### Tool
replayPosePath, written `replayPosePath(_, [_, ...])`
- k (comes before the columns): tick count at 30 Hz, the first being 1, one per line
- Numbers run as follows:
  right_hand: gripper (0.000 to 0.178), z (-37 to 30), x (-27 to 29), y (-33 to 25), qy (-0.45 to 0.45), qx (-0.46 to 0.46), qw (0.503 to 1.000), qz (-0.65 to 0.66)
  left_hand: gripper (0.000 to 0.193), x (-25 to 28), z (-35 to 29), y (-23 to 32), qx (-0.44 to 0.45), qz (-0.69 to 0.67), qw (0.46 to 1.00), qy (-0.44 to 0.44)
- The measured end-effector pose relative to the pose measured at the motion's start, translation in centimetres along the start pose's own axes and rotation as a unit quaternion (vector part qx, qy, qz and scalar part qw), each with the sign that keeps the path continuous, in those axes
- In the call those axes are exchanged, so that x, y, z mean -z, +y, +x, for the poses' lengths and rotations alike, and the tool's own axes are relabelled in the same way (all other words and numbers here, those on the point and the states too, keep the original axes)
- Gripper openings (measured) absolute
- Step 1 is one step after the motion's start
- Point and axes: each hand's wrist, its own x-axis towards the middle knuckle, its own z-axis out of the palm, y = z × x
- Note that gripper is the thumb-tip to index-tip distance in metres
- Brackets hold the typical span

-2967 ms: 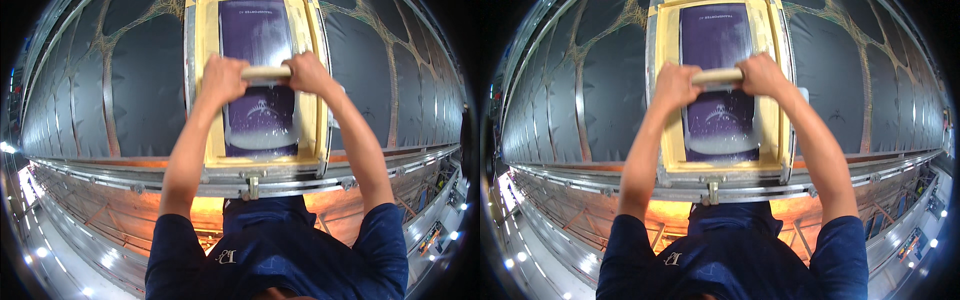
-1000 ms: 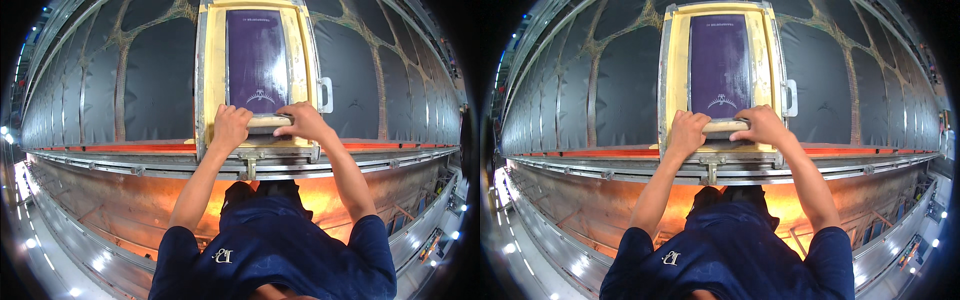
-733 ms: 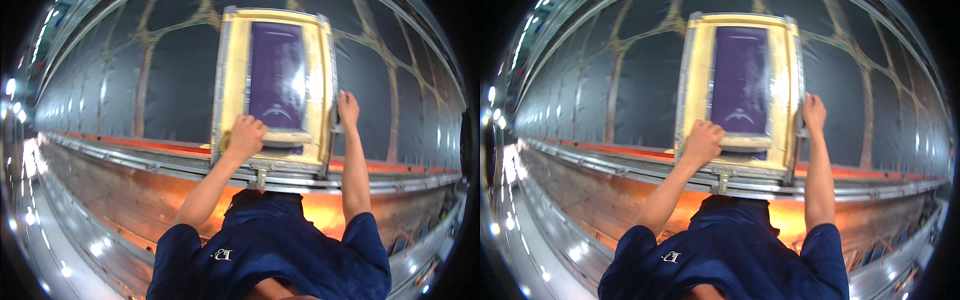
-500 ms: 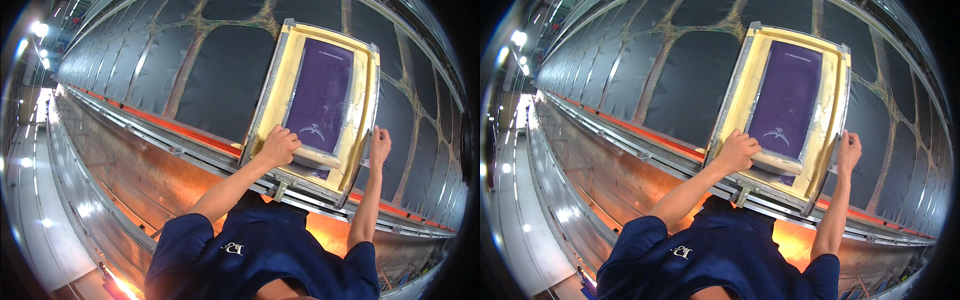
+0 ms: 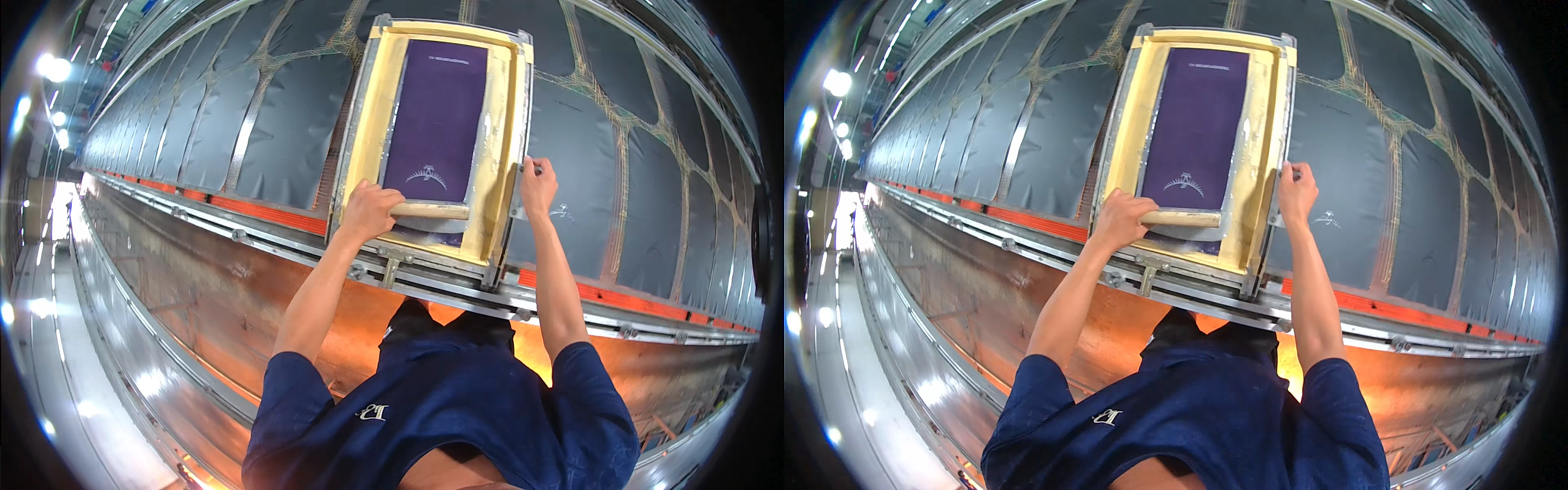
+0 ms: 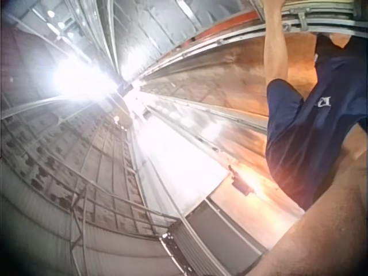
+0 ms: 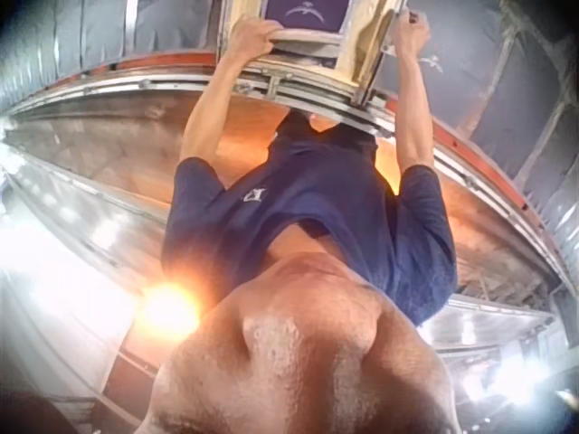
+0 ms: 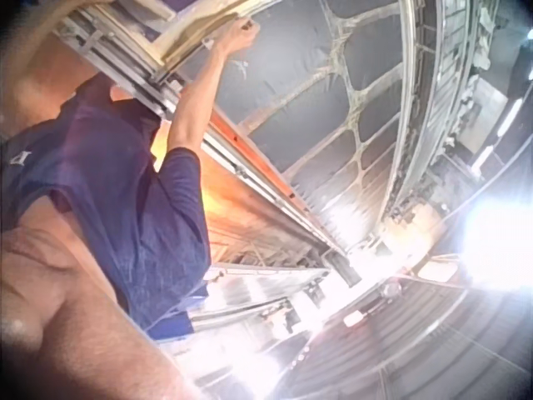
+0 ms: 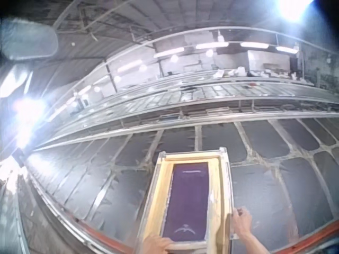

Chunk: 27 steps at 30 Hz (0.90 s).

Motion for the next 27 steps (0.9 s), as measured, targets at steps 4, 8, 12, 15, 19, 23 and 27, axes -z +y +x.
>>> replayPosePath(4, [0.029,-1.2,-2.6,-2.4,-0.007,-0.013,0.999,-0.035,0.043,2.2,-4.4,-0.9,-0.023,0.015,0.999,0.023])
replayPosePath(8, [0.029,-1.9,-3.6,-2.8,-0.005,-0.055,0.997,-0.061,0.047,1.0,-8.1,-0.5,-0.057,-0.007,0.998,0.012])
replayPosePath(12, [0.029,-1.6,-4.6,-1.4,0.001,-0.031,0.996,-0.089,0.046,-0.2,-7.8,-2.0,-0.069,0.015,0.997,0.016])
replayPosePath(15, [0.029,-1.1,-4.6,-1.3,-0.024,-0.052,0.993,-0.107,0.045,-0.4,-4.2,-3.9,-0.072,-0.003,0.997,0.016])
replayPosePath(19, [0.027,-0.7,-3.2,-2.3,-0.066,-0.025,0.983,-0.171,0.044,-1.1,4.6,-8.5,-0.082,0.025,0.996,0.016])
replayPosePath(23, [0.028,2.5,-1.9,-4.2,-0.197,-0.018,0.943,-0.266,0.043,-1.6,17.0,-14.5,-0.103,0.044,0.992,0.053])
replayPosePath(27, [0.043,9.1,-4.3,-8.4,-0.222,0.070,0.957,-0.171,0.031,-1.8,28.1,-18.6,-0.116,0.060,0.989,0.069])
